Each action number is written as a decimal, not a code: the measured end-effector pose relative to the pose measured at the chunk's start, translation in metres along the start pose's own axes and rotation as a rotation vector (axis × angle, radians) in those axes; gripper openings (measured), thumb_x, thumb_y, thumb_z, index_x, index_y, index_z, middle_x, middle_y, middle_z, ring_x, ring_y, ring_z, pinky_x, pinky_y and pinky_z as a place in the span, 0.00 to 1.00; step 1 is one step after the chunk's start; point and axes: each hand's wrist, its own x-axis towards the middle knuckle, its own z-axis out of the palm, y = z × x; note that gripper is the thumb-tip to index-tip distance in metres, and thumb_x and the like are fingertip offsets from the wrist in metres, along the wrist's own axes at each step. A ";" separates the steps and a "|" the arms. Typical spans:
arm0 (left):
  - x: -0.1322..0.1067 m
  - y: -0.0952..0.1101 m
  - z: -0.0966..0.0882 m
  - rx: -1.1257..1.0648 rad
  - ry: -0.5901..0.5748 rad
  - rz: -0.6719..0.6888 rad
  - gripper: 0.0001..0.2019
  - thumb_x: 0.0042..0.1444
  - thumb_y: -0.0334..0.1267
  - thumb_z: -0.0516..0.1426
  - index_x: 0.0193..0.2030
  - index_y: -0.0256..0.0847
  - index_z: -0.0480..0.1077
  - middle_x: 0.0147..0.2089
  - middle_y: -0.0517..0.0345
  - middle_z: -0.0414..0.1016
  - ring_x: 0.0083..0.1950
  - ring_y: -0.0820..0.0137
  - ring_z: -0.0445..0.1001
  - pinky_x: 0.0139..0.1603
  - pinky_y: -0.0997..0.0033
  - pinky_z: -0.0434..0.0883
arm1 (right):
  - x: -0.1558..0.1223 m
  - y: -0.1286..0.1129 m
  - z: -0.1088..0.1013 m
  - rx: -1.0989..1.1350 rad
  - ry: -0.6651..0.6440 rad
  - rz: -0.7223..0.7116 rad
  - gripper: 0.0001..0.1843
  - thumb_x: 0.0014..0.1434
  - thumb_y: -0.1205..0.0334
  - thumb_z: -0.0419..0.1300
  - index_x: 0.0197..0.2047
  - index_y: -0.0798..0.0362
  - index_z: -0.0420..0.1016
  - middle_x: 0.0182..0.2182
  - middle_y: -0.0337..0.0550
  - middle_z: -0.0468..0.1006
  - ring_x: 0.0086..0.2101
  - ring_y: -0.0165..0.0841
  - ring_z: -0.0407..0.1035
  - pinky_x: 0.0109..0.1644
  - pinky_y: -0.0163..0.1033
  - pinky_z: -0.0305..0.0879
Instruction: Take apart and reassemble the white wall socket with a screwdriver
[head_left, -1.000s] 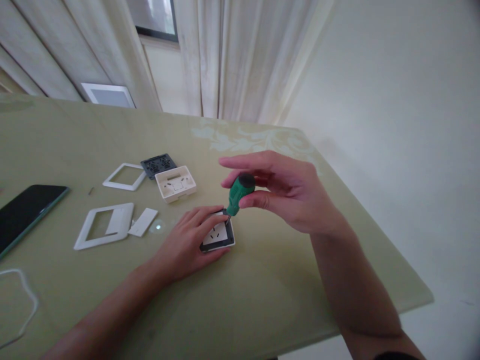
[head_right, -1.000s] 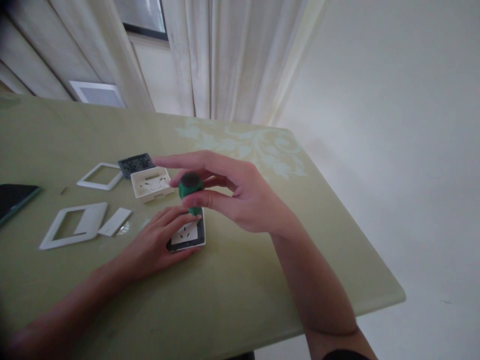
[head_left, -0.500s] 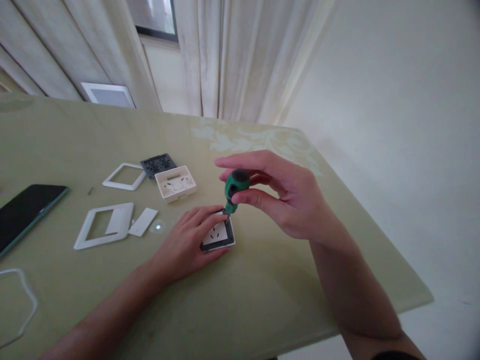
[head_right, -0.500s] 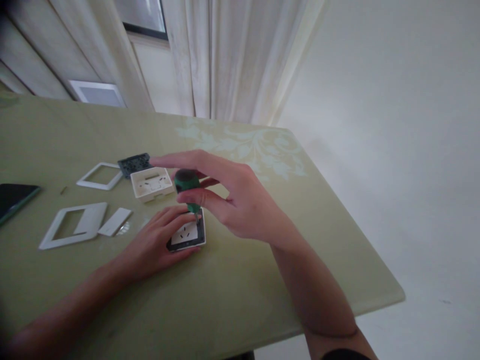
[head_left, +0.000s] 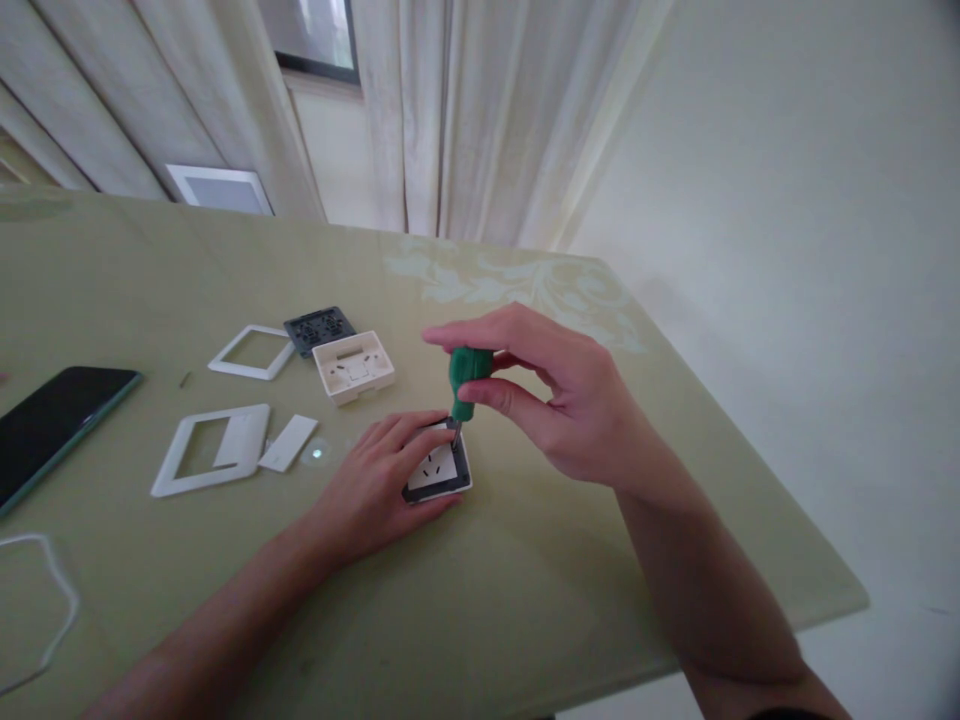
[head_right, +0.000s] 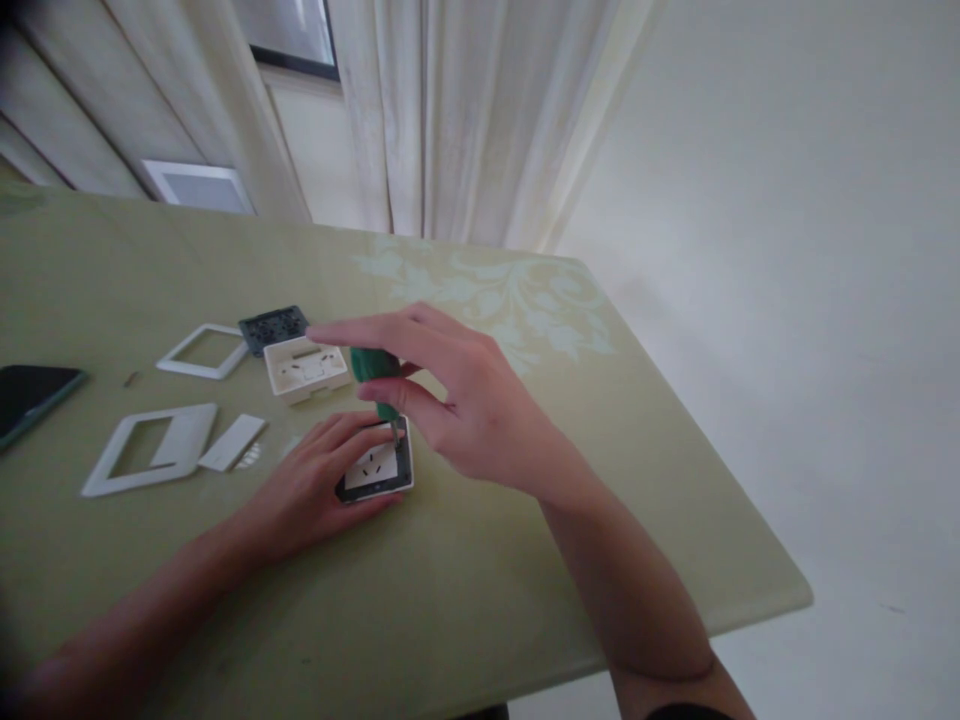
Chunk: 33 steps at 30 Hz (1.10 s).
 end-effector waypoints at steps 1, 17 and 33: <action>0.000 0.000 0.000 -0.001 -0.002 0.000 0.27 0.67 0.51 0.65 0.69 0.49 0.66 0.71 0.45 0.72 0.69 0.49 0.73 0.66 0.44 0.73 | 0.001 0.002 0.001 -0.032 0.051 -0.006 0.18 0.70 0.64 0.65 0.62 0.44 0.81 0.53 0.44 0.83 0.51 0.36 0.78 0.56 0.43 0.79; -0.001 -0.002 0.001 0.006 -0.002 -0.009 0.27 0.67 0.52 0.64 0.69 0.50 0.67 0.71 0.47 0.73 0.70 0.49 0.73 0.68 0.46 0.73 | 0.001 -0.001 0.003 0.017 0.147 0.072 0.14 0.65 0.56 0.73 0.51 0.50 0.82 0.43 0.41 0.85 0.42 0.34 0.80 0.48 0.40 0.79; 0.003 -0.012 -0.023 -0.072 -0.208 -0.088 0.38 0.62 0.54 0.66 0.73 0.41 0.61 0.70 0.40 0.72 0.70 0.47 0.71 0.73 0.43 0.69 | -0.008 -0.005 -0.012 0.292 0.705 0.126 0.26 0.58 0.47 0.78 0.41 0.45 0.64 0.38 0.36 0.84 0.32 0.30 0.79 0.35 0.36 0.75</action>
